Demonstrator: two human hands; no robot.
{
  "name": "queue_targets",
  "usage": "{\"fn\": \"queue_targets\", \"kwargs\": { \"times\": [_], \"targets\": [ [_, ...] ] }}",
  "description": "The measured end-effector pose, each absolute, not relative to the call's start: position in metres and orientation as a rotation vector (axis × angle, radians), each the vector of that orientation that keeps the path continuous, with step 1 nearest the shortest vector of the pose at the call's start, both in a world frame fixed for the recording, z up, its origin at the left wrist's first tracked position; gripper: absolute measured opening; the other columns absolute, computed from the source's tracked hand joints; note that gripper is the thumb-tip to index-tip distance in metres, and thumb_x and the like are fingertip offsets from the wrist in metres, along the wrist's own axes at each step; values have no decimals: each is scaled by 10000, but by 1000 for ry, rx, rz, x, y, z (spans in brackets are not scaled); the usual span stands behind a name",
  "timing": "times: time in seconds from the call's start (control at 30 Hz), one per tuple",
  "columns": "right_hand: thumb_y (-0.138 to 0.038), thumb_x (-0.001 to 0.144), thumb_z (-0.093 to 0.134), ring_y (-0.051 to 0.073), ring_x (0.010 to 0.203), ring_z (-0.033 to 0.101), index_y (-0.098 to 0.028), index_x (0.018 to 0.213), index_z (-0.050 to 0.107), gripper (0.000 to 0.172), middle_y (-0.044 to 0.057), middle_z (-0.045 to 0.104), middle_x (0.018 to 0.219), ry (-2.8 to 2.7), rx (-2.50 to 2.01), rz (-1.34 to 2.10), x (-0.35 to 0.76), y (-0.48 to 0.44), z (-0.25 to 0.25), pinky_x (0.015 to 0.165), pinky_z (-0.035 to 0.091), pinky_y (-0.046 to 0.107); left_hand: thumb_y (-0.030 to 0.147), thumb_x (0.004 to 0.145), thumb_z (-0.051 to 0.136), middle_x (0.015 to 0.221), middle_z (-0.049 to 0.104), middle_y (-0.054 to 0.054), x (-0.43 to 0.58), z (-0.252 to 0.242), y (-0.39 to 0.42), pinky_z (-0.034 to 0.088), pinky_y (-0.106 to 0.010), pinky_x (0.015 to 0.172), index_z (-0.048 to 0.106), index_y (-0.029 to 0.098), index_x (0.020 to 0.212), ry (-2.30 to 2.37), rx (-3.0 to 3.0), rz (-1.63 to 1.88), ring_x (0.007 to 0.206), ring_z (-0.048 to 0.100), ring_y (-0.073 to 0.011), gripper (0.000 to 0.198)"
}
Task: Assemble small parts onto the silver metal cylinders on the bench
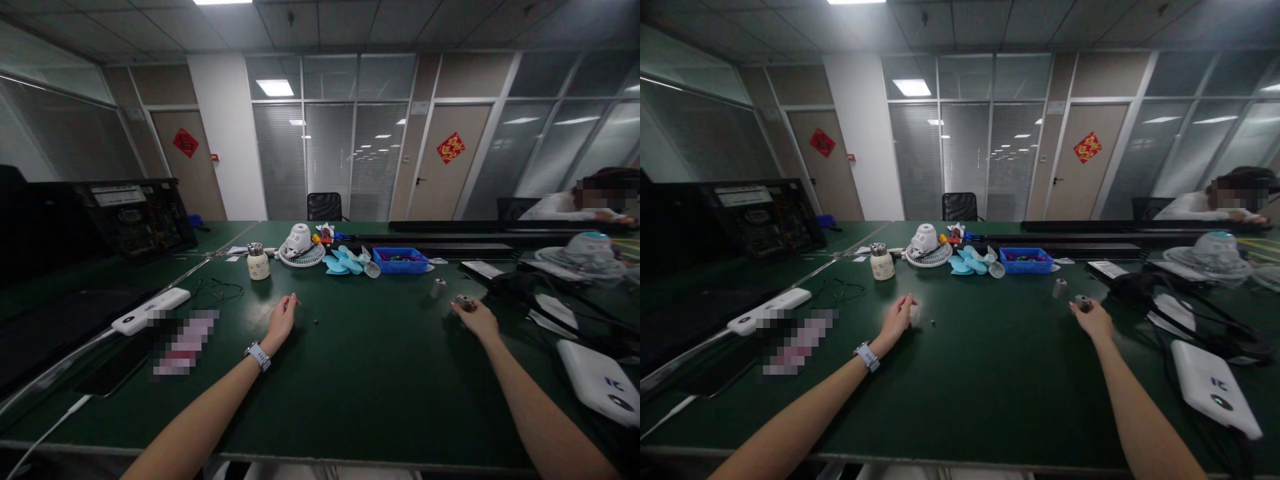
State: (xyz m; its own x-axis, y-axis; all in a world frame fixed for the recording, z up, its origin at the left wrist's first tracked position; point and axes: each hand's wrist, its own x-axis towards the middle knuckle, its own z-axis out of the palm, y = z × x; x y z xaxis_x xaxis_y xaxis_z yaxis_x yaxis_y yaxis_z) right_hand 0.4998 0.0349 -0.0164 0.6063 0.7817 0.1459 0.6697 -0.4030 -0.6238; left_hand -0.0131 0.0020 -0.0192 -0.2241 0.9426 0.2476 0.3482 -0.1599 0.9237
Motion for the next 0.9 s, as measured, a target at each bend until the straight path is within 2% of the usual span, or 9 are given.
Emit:
{"fn": "queue_targets", "kwargs": {
  "times": [0.1,0.13,0.2,0.27,0.37,0.53,0.7,0.8,0.9],
  "targets": [
    [-506,637,683,379,1101,534,-98,1312,462,819,242,553,1217,-1013,-2098,-21,473,22,-2,858,448,483,661,817,363,466,417,51,-16,-19,3,304,-252,460,575,184,824,1625,1446,1444,431,427,-137,522],
    [-496,649,677,385,1152,491,-102,1337,432,830,248,511,1268,-1028,-2013,-158,456,17,3,891,423,504,653,817,370,477,425,49,-16,-18,3,305,-255,467,573,185,830,1646,1432,1457,441,432,-141,510],
    [-460,741,596,352,1178,467,-134,1309,475,666,212,507,1282,-1249,-1752,-298,412,8,9,928,393,503,630,816,395,505,446,43,-17,-18,3,306,-257,482,565,189,843,1683,1412,1470,463,443,-146,473],
    [-436,805,537,265,1021,562,-168,1202,585,482,139,606,1136,-1698,-1454,-37,355,3,9,874,441,413,601,810,428,535,473,38,-17,-18,3,312,-257,498,551,192,846,1703,1410,1470,484,455,-147,429],
    [-466,816,554,162,740,592,-208,1217,600,478,58,657,937,-2102,-1229,522,269,4,-1,685,468,290,579,799,457,560,494,36,-17,-18,2,321,-254,515,535,198,844,1700,1419,1472,504,464,-146,392],
    [-577,726,646,153,712,557,-268,1096,696,485,22,618,801,-2257,-1253,522,181,14,-11,650,414,268,575,798,454,549,479,44,-18,-19,2,322,-251,515,519,202,845,1665,1428,1463,509,462,-146,381],
    [-474,801,620,160,744,562,-282,926,754,265,31,617,817,-2221,-1225,519,175,15,-12,665,421,273,557,814,445,558,490,39,-18,-19,2,320,-252,518,515,202,847,1668,1470,1432,519,473,-147,363],
    [-423,834,591,171,801,589,-256,950,741,252,37,647,900,-2163,-1157,461,216,15,-5,716,456,290,569,815,441,560,497,38,-17,-19,1,319,-253,520,516,204,856,1667,1475,1401,527,481,-150,374],
    [-352,883,523,187,906,610,-239,1022,714,262,48,682,968,-2046,-1189,173,296,14,12,829,461,315,569,819,436,568,501,39,-17,-18,1,321,-253,522,511,208,858,1668,1469,1380,524,476,-147,370]
  ]
}}
